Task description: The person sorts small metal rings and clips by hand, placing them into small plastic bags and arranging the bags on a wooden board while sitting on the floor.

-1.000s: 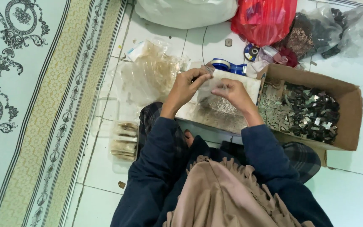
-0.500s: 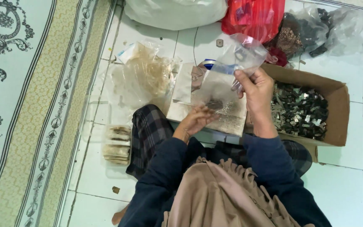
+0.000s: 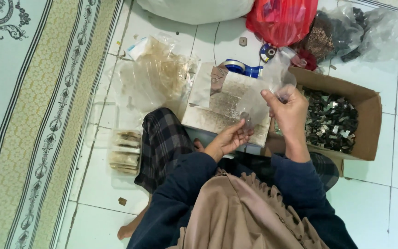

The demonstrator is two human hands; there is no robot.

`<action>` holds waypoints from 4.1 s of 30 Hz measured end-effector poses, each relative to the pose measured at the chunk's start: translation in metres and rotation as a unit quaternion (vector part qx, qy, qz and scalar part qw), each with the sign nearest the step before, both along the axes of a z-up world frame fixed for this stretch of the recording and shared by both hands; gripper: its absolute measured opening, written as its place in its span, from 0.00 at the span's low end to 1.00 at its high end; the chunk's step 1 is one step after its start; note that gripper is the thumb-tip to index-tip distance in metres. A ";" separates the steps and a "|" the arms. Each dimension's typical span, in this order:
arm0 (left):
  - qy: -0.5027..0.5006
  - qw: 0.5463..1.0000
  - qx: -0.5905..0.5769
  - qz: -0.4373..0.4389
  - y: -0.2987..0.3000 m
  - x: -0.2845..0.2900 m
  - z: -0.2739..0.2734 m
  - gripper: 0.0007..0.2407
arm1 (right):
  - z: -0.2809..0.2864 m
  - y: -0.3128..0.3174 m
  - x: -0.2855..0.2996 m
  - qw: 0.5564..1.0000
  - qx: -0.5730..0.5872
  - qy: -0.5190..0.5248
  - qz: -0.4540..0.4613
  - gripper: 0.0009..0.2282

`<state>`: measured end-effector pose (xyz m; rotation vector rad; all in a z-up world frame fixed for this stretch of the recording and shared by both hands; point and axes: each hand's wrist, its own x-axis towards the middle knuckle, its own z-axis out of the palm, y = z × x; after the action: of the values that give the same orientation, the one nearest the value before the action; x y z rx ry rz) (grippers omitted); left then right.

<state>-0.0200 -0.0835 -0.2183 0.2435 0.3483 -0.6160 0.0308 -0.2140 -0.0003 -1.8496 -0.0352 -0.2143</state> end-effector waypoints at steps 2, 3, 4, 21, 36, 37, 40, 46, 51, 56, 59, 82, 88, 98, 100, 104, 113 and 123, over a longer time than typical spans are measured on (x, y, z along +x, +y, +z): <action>0.006 1.000 0.013 -0.005 -0.003 -0.002 -0.006 0.07 | -0.001 0.000 0.005 0.999 -0.031 0.000 -0.015 0.14; 0.011 1.000 0.027 -0.009 -0.004 -0.003 -0.009 0.05 | -0.001 0.000 0.008 0.998 -0.062 0.000 -0.029 0.14; 0.012 1.000 0.027 -0.010 -0.008 -0.006 -0.016 0.05 | -0.004 0.002 0.014 0.998 -0.062 0.001 -0.030 0.14; -0.045 0.998 -0.001 -0.049 0.002 -0.024 0.016 0.03 | -0.001 -0.009 0.011 0.995 -0.082 0.032 0.040 0.15; -0.139 0.945 0.288 0.074 0.000 0.011 0.041 0.27 | 0.046 -0.035 -0.013 0.991 -0.050 -0.035 0.117 0.08; -0.139 0.945 0.288 0.073 0.005 0.011 0.048 0.27 | 0.042 -0.039 -0.012 0.991 -0.049 -0.035 0.116 0.08; -0.226 0.844 0.477 0.092 0.020 0.010 0.071 0.20 | 0.022 -0.055 -0.007 0.995 -0.053 -0.032 0.074 0.09; -0.335 0.619 0.710 0.016 0.041 0.023 0.103 0.09 | -0.024 -0.073 -0.001 1.000 -0.015 0.009 0.022 0.07; -0.387 0.651 0.650 0.058 0.060 0.034 0.117 0.07 | -0.054 -0.084 0.007 1.000 0.028 0.005 -0.002 0.08; -0.410 0.692 0.594 0.004 0.066 0.032 0.128 0.05 | -0.043 -0.072 0.006 0.998 0.054 -0.010 -0.010 0.08; -0.393 0.709 0.585 -0.013 0.068 0.035 0.111 0.06 | -0.046 -0.069 0.011 0.995 0.097 -0.017 0.000 0.08; -0.372 0.552 0.741 0.087 0.064 0.120 0.030 0.05 | -0.014 -0.023 0.040 0.985 0.144 -0.014 0.094 0.07; -0.434 0.408 0.802 0.042 0.080 0.108 -0.014 0.06 | -0.071 -0.028 -0.020 0.971 0.113 0.095 0.186 0.05; -0.636 0.184 0.749 0.018 0.066 0.074 -0.012 0.17 | -0.167 -0.046 -0.089 0.969 -0.066 0.079 0.225 0.07; -0.665 0.131 0.735 -0.001 0.057 0.072 -0.033 0.23 | -0.179 -0.049 -0.093 0.969 -0.079 0.069 0.225 0.07; -0.658 0.071 0.733 -0.159 0.055 0.069 -0.038 0.27 | -0.185 -0.052 -0.095 0.967 -0.090 0.028 0.237 0.07; -0.658 0.323 0.680 0.024 0.075 0.024 -0.053 0.16 | -0.175 -0.041 -0.079 0.983 -0.021 0.117 0.141 0.07; -0.327 0.622 0.704 0.105 0.055 -0.012 -0.027 0.19 | -0.230 -0.012 0.005 0.986 -0.057 0.158 0.007 0.08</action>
<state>-0.0324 -0.0281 -0.2449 1.8908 0.0598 0.1608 0.0359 -0.2261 -0.2300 -1.9768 0.1615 0.0948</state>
